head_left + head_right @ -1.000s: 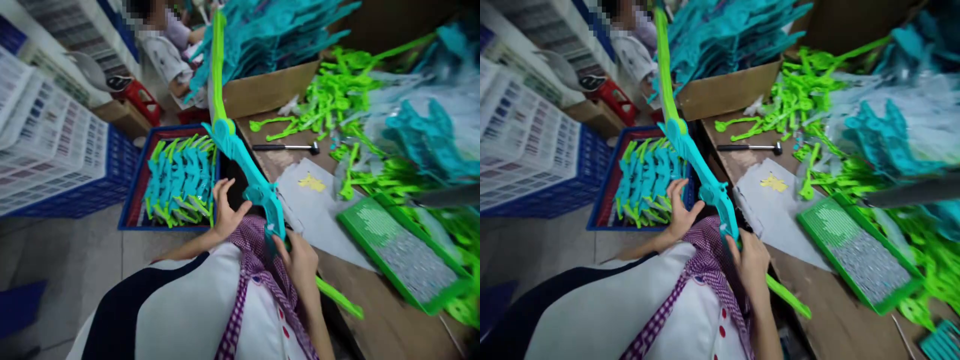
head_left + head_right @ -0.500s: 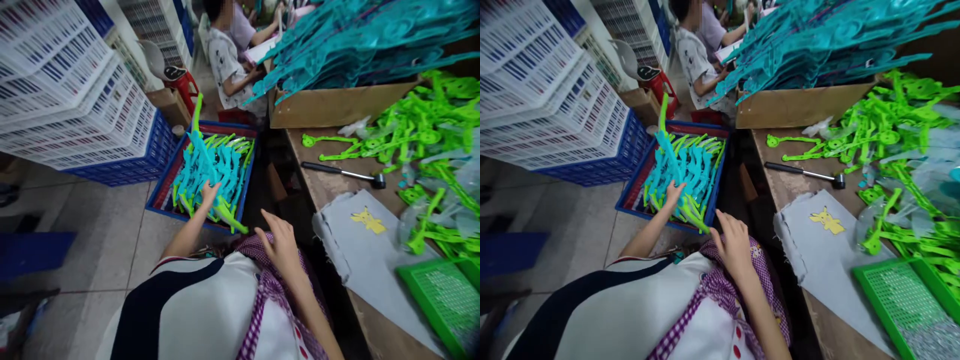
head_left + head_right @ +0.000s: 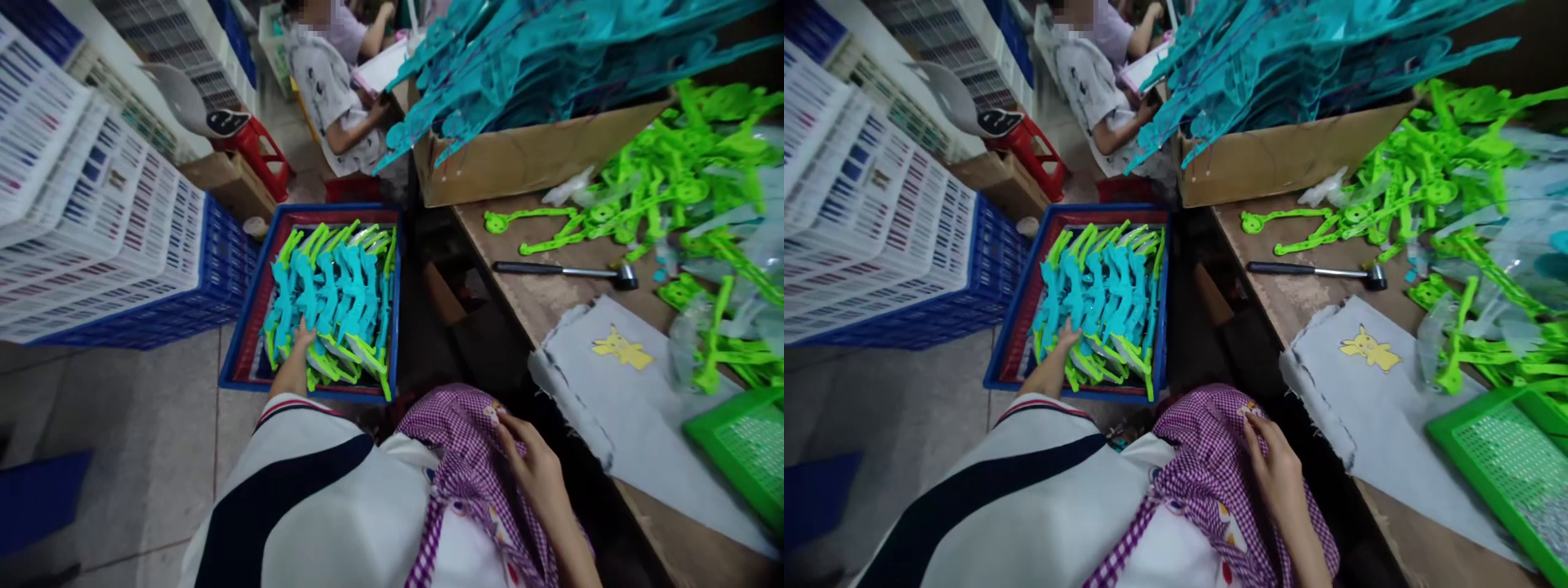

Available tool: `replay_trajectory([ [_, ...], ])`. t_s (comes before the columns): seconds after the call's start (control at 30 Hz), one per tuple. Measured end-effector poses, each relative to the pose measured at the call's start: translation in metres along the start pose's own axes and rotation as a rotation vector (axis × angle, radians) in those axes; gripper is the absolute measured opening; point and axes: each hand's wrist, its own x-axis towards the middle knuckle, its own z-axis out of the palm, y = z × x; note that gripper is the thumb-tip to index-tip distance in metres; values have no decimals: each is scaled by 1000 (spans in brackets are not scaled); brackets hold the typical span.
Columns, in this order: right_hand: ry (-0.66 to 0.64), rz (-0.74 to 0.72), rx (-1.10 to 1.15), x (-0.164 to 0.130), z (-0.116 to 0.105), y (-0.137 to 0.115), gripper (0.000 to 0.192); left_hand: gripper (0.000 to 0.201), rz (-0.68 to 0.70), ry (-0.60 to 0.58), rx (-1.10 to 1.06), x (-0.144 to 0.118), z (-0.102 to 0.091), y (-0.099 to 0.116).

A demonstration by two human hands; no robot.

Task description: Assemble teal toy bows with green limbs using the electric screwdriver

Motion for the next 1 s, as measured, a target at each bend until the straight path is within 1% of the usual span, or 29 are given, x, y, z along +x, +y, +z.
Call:
replay_trajectory([
  [0.07,6,14,-12,-3,3,2,43,41,-129,-3,13,2,3,1],
  [0.1,5,15,-14,-3,5,2,43,42,-167,4,18,3,2,2],
  [0.2,0,10,-15,1,7,-5,44,44,-211,65,6,7,-6,14],
  [0.27,20,24,-18,1,2,-10,44,46,-172,129,-34,3,-7,30],
  [0.3,43,36,-21,0,-2,-12,43,46,-125,158,-67,-3,-3,41],
  [0.37,101,58,-26,-9,-9,-14,41,48,21,189,-157,-23,13,67],
  [0.43,133,71,-31,-21,-13,-14,38,49,211,177,-267,-55,40,102],
  [0.5,126,75,-35,-32,-16,-11,36,43,402,133,-377,-98,70,146],
  [0.57,117,71,-47,-39,-19,-7,34,36,579,82,-486,-149,95,201],
  [0.6,122,65,-56,-40,-21,-5,34,32,688,44,-558,-176,104,231],
  [0.67,139,47,-73,-40,-26,-1,34,26,926,-41,-866,-230,113,294],
  [0.7,146,40,-80,-39,-29,1,34,24,1018,-93,-945,-256,115,325],
  [0.73,152,34,-84,-37,-33,2,34,23,1080,-167,-995,-282,116,354],
  [0.77,155,33,-84,-36,-36,4,34,24,1106,-265,-1038,-306,117,380],
  [0.83,164,43,-77,-37,-44,8,34,26,1066,-441,-1130,-349,123,420],
  [0.9,185,62,-54,-44,-54,13,33,26,1057,-598,-1150,-382,133,447],
  [0.93,205,72,-34,-50,-60,15,33,24,1090,-655,-1116,-395,139,458],
  [0.97,234,87,-9,-56,-66,18,33,23,1153,-685,-1058,-405,143,470],
  [1.0,271,104,15,-64,-72,19,32,23,1238,-679,-985,-414,147,483],
])
